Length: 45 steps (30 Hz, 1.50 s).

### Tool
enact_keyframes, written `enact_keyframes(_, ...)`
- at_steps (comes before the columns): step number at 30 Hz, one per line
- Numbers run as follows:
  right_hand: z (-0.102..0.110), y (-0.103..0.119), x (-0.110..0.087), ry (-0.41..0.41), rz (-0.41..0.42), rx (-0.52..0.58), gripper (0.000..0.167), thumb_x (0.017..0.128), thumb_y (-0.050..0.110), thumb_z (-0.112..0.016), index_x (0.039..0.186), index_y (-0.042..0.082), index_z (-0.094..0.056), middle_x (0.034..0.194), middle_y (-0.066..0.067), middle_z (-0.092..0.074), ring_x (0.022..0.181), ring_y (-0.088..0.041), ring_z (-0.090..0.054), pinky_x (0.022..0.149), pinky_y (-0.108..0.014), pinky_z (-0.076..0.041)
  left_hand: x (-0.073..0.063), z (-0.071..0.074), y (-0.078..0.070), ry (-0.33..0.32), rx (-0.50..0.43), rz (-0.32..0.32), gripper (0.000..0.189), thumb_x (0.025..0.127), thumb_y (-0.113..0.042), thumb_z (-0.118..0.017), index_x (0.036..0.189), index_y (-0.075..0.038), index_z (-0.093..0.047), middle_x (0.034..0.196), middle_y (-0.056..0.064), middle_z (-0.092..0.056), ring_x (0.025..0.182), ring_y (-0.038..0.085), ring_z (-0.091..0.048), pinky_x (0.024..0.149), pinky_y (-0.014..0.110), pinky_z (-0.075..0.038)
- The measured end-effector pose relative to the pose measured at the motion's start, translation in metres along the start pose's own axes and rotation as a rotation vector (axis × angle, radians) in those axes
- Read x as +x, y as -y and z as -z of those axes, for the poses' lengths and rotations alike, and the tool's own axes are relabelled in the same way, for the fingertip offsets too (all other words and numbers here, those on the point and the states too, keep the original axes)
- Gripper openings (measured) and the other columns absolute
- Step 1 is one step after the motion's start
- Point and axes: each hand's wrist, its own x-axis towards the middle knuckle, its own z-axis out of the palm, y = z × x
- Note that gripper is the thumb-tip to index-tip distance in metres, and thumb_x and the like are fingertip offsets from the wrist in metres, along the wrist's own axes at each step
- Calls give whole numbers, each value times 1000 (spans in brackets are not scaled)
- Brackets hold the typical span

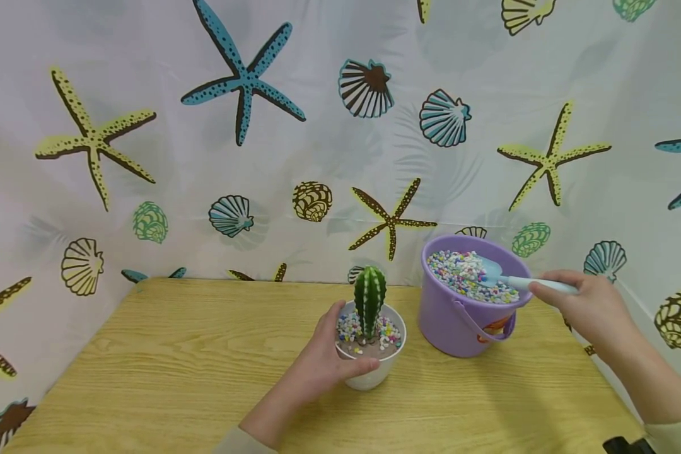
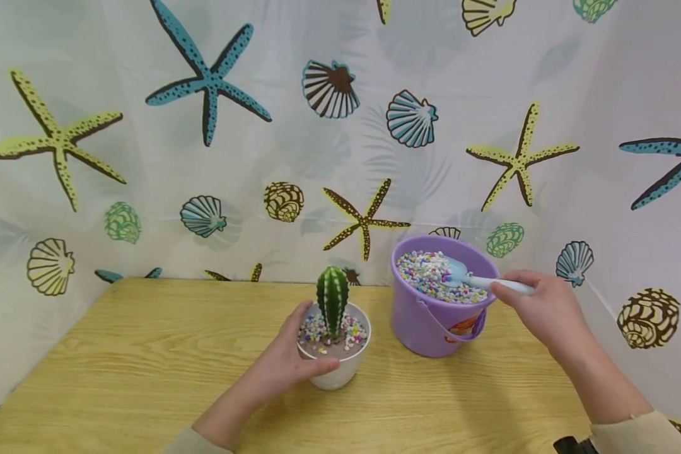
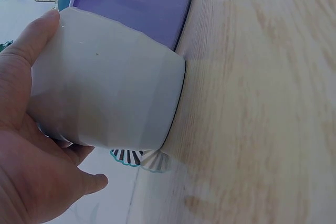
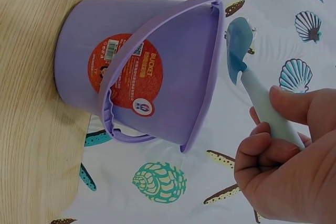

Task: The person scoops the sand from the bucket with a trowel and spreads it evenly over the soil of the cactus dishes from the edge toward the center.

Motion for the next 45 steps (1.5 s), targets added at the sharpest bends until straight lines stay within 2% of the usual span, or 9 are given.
enact_keyframes(2,0,3,-1,17,-7,12,72,106,57,-70,149,-1,-66,93,-11,-59,57,-18,-39,47,-36,-38,0,1,0,1,-1,0,131,80,-53,-99,177,-15,-19,178,21,-25,158,48,-34,124,69,-33)
enact_keyframes(4,-1,5,-3,30,-11,9,72,107,58,-69,149,0,-65,97,-14,-62,61,-20,-43,50,-36,-40,0,1,0,2,-4,0,131,80,-53,-99,177,-16,-18,178,21,-25,159,48,-34,124,69,-33)
enact_keyframes(7,-2,7,-6,34,-11,-3,71,107,59,-69,149,1,-67,123,-26,-69,88,-29,-57,65,-39,-45,0,2,-1,4,-7,0,132,80,-53,-99,177,-16,-18,178,21,-24,159,48,-33,124,69,-32)
enact_keyframes(9,-4,9,-7,34,-3,-11,70,107,58,-68,148,1,-67,141,-28,-66,110,-35,-57,78,-42,-45,0,2,-1,5,-9,0,132,80,-52,-100,177,-16,-18,178,21,-24,159,47,-33,125,69,-32)
enact_keyframes(11,-5,11,-9,34,6,-8,68,107,57,-69,147,1,-69,145,-27,-65,121,-37,-54,84,-43,-45,0,2,-1,4,-13,-2,132,80,-52,-100,177,-15,-18,178,22,-25,159,47,-33,125,69,-32)
enact_keyframes(22,-19,24,-21,48,48,28,52,106,47,-76,136,5,-77,103,-8,-64,83,-24,-43,62,-36,-40,-2,1,0,-4,-13,-6,131,80,-52,-100,176,-13,-20,177,24,-26,159,48,-33,125,69,-31)
enact_keyframes(33,-36,31,-31,68,57,19,49,102,48,-80,132,10,-80,106,-6,-73,90,-25,-50,67,-34,-42,-3,1,-1,8,-12,6,130,81,-53,-98,177,-14,-19,177,22,-25,159,48,-33,124,70,-33)
enact_keyframes(39,-45,35,-34,70,70,19,43,100,46,-83,126,12,-83,101,-3,-77,82,-23,-51,63,-34,-42,-2,1,-1,7,-20,-3,130,82,-51,-99,177,-13,-19,177,24,-26,158,49,-34,124,71,-32)
enact_keyframes(45,-54,37,-37,105,122,22,29,102,42,-82,116,16,-85,105,1,-79,98,-22,-61,78,-35,-48,-1,1,0,9,-14,10,131,81,-55,-99,177,-16,-18,178,21,-24,159,48,-33,123,72,-33)
